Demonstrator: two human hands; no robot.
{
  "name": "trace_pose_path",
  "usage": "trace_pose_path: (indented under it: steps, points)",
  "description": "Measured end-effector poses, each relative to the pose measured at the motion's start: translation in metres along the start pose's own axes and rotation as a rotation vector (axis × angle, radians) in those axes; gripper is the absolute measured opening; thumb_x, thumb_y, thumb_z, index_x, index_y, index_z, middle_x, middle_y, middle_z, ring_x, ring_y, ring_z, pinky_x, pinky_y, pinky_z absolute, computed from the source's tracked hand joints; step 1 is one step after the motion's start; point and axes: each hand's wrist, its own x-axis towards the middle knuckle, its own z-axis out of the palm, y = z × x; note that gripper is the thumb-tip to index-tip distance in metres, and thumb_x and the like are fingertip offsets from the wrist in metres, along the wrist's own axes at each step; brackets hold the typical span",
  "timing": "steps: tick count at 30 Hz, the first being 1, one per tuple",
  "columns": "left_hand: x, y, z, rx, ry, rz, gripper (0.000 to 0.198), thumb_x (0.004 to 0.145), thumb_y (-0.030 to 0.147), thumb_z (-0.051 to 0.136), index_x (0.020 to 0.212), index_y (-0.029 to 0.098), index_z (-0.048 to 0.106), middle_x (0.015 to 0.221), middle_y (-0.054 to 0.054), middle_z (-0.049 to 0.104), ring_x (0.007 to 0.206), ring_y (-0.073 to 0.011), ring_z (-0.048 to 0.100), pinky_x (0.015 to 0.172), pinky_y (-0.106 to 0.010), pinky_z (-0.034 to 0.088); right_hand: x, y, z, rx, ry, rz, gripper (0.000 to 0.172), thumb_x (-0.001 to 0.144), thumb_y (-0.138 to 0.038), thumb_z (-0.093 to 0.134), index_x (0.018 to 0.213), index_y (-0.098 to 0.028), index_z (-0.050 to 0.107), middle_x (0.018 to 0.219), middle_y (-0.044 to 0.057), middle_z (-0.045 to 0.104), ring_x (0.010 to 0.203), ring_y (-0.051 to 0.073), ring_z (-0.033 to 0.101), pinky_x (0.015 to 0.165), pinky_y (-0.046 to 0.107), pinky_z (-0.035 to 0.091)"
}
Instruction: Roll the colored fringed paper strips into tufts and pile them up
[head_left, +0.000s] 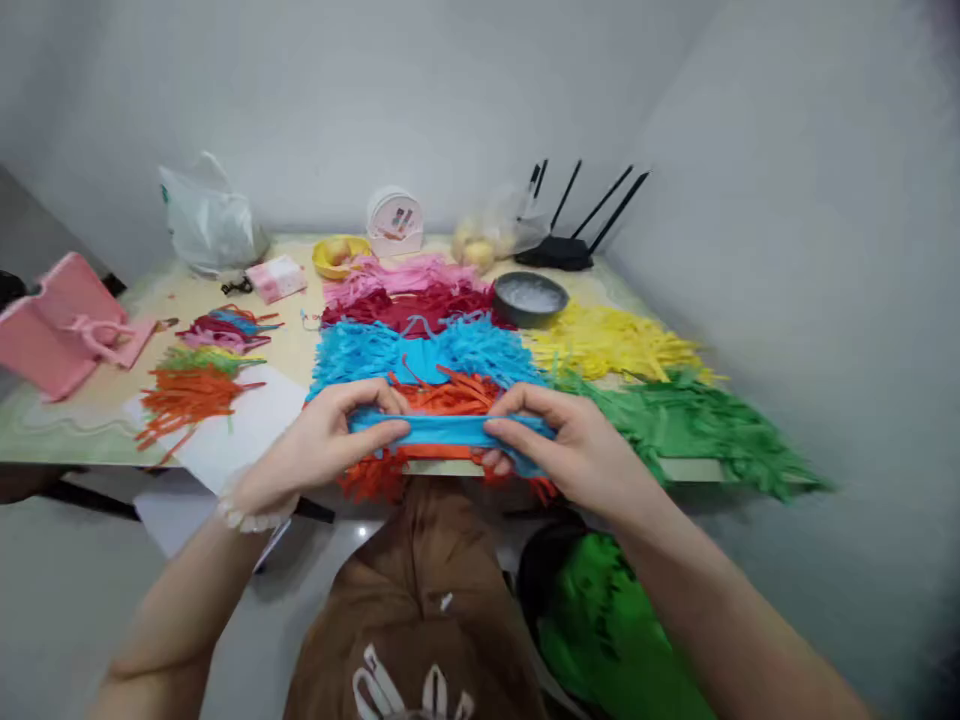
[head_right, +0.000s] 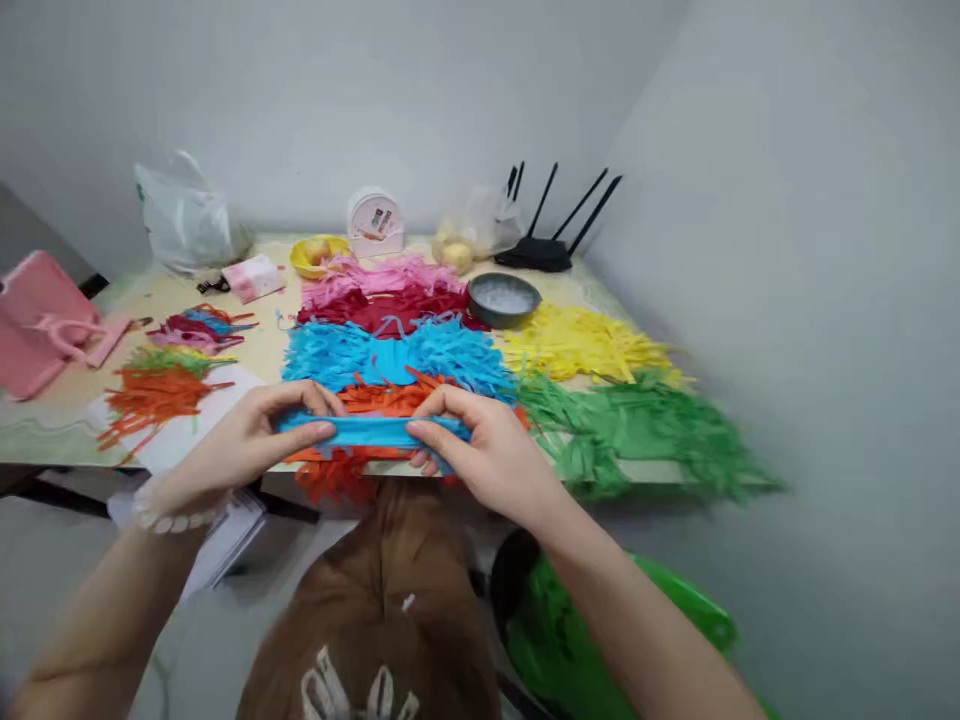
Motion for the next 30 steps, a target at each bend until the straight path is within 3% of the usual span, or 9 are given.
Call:
trace_pose_path:
  steps: [4, 8, 12, 17, 21, 25, 28, 30]
  points:
    - [0.003, 0.002, 0.002, -0.018, -0.018, -0.056, 0.020, 0.085, 0.035, 0.067, 0.083, 0.016, 0.062, 0.085, -0.002, 0.069, 0.078, -0.0159, 0.063, 0.070, -0.025, 0.048, -0.001, 0.004, -0.001, -0.034, -0.024, -0.058, 0.024, 0.087, -0.042, 0.066, 0.081, -0.020, 0.058, 0.067, 0.002, 0.071, 0.058, 0.016, 0.069, 0.057, 0.025, 0.056]
    - [0.001, 0.001, 0.008, -0.179, -0.006, -0.100, 0.018, 0.087, 0.031, 0.065, 0.079, 0.016, 0.058, 0.070, 0.000, 0.068, 0.062, -0.0128, 0.063, 0.058, -0.022, 0.048, -0.002, 0.003, 0.000, -0.107, -0.021, -0.116, 0.016, 0.086, -0.035, 0.066, 0.089, -0.019, 0.067, 0.070, 0.002, 0.072, 0.062, 0.016, 0.069, 0.058, 0.025, 0.054]
    - [-0.004, -0.004, 0.013, -0.327, 0.084, -0.094, 0.015, 0.088, 0.029, 0.066, 0.092, 0.015, 0.066, 0.070, 0.000, 0.069, 0.060, -0.0111, 0.064, 0.058, -0.020, 0.050, -0.002, 0.005, 0.003, -0.140, 0.083, -0.179, 0.015, 0.086, -0.031, 0.065, 0.088, -0.019, 0.074, 0.073, 0.003, 0.073, 0.061, 0.016, 0.068, 0.056, 0.025, 0.053]
    - [-0.007, -0.014, 0.013, -0.474, 0.070, -0.082, 0.017, 0.090, 0.025, 0.063, 0.095, 0.015, 0.076, 0.076, -0.005, 0.073, 0.065, -0.0122, 0.066, 0.061, -0.021, 0.052, 0.001, 0.011, 0.004, -0.084, 0.085, -0.377, 0.017, 0.087, -0.021, 0.061, 0.087, -0.022, 0.079, 0.083, 0.005, 0.076, 0.075, 0.017, 0.070, 0.067, 0.028, 0.055]
    - [-0.008, -0.015, 0.010, -0.406, 0.049, 0.019, 0.016, 0.090, 0.024, 0.063, 0.090, 0.015, 0.077, 0.079, -0.006, 0.073, 0.074, -0.0139, 0.067, 0.070, -0.023, 0.053, 0.003, 0.011, 0.003, -0.104, 0.059, -0.444, 0.018, 0.087, -0.018, 0.060, 0.088, -0.021, 0.078, 0.086, 0.005, 0.076, 0.077, 0.017, 0.070, 0.068, 0.027, 0.055]
    - [-0.007, -0.011, 0.012, -0.270, 0.112, 0.067, 0.012, 0.090, 0.024, 0.063, 0.094, 0.014, 0.070, 0.079, -0.004, 0.072, 0.067, -0.0125, 0.067, 0.064, -0.022, 0.052, 0.001, 0.009, 0.006, -0.225, 0.110, -0.519, 0.013, 0.089, -0.019, 0.063, 0.084, -0.020, 0.075, 0.085, 0.005, 0.076, 0.079, 0.017, 0.071, 0.073, 0.028, 0.056]
    - [-0.006, -0.010, 0.016, -0.019, 0.181, 0.143, 0.020, 0.089, 0.019, 0.062, 0.108, 0.016, 0.067, 0.095, -0.005, 0.075, 0.077, -0.0141, 0.070, 0.072, -0.023, 0.053, 0.000, 0.010, 0.010, -0.383, 0.207, -0.514, 0.014, 0.089, -0.018, 0.064, 0.100, -0.020, 0.073, 0.098, 0.006, 0.077, 0.089, 0.019, 0.072, 0.081, 0.029, 0.055]
    - [-0.005, -0.010, 0.019, 0.151, 0.208, 0.165, 0.018, 0.088, 0.016, 0.061, 0.105, 0.017, 0.069, 0.098, -0.004, 0.075, 0.084, -0.0147, 0.070, 0.077, -0.023, 0.051, 0.000, 0.010, 0.012, -0.465, 0.245, -0.513, 0.022, 0.089, -0.016, 0.062, 0.109, -0.020, 0.070, 0.107, 0.007, 0.076, 0.097, 0.020, 0.071, 0.087, 0.031, 0.054]
